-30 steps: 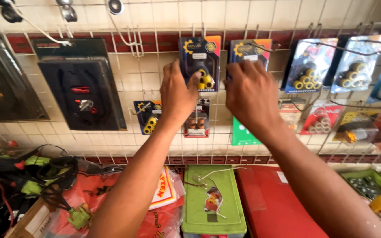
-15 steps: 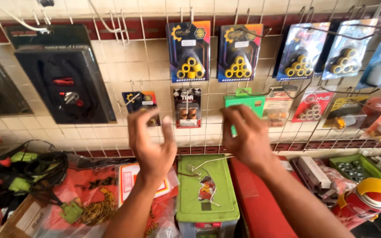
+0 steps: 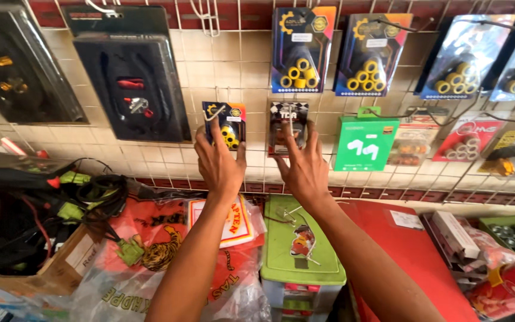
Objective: The person picks up various packaged motorcycle parts from a glass counter and hangs them on a metal grid wall or places them on display shelves.
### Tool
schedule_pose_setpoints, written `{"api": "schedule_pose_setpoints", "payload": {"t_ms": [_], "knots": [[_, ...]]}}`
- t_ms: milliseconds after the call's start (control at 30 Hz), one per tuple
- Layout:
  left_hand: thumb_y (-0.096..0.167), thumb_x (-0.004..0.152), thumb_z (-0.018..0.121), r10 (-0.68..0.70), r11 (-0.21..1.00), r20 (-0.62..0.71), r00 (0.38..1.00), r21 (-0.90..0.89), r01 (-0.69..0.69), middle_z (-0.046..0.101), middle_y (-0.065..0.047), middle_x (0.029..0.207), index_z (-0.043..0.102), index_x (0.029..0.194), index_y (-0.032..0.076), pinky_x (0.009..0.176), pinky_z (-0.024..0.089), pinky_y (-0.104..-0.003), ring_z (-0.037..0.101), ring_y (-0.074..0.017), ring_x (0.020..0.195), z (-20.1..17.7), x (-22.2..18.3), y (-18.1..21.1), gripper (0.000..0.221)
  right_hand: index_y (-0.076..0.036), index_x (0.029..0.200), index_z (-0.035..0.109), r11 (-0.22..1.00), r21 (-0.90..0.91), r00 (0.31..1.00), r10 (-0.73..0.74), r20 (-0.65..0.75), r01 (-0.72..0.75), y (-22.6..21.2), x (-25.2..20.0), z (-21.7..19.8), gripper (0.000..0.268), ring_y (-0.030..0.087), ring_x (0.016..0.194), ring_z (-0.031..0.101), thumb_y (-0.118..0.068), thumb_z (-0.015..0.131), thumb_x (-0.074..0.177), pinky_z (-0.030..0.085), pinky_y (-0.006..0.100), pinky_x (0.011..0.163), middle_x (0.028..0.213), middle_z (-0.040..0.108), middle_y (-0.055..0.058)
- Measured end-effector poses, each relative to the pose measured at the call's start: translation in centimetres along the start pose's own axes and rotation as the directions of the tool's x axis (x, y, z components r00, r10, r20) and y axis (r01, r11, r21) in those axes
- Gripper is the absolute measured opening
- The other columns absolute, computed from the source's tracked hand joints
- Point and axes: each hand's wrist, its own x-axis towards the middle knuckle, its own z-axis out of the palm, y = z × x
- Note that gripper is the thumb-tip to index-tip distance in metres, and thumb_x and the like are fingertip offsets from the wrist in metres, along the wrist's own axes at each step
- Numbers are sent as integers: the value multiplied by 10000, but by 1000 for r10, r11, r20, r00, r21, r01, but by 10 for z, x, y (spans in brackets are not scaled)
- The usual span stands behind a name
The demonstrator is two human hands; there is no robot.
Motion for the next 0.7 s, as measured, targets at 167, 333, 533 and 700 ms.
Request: {"api": "schedule_pose_setpoints", "payload": {"t_ms": [167, 333, 533, 700], "knots": [[256, 820, 864, 97, 995, -34, 995, 22, -96, 433, -256, 1355, 431, 1496, 89, 941, 511, -517, 493, -459, 1246, 6, 2, -11, 820, -244, 1534, 419, 999, 1, 999, -33, -23, 33, 6, 1, 6, 890, 466, 1220, 577, -254, 874, 770, 598, 468, 656, 1490, 383, 265], [259, 808, 866, 90, 995, -44, 995, 43, -88, 436, -252, 1343, 455, 1462, 75, 942, 508, -521, 498, -454, 1229, 7, 0, -12, 794, -256, 1556, 410, 1000, -1, 1000, 2, 23, -1, 5, 1, 6, 890, 427, 1184, 594, -259, 868, 793, 597, 475, 676, 1515, 377, 257], [253, 776, 858, 74, 997, -36, 997, 34, -72, 350, -348, 1451, 323, 1492, -35, 971, 467, -558, 439, -515, 1290, -9, -7, 5, 939, -191, 1567, 387, 996, -13, 996, -84, -26, 84, 1, -3, -9, 948, 485, 1179, 579, -275, 862, 751, 598, 475, 698, 1477, 384, 282], [268, 780, 856, 212, 973, 6, 977, 89, -212, 348, -336, 1479, 343, 1486, -34, 1036, 431, -591, 432, -498, 1342, -29, -21, 33, 923, -201, 1534, 431, 998, 43, 999, 48, 16, -48, 22, -41, -31, 752, 365, 1209, 628, -301, 817, 896, 598, 453, 838, 1480, 480, 167]]}}
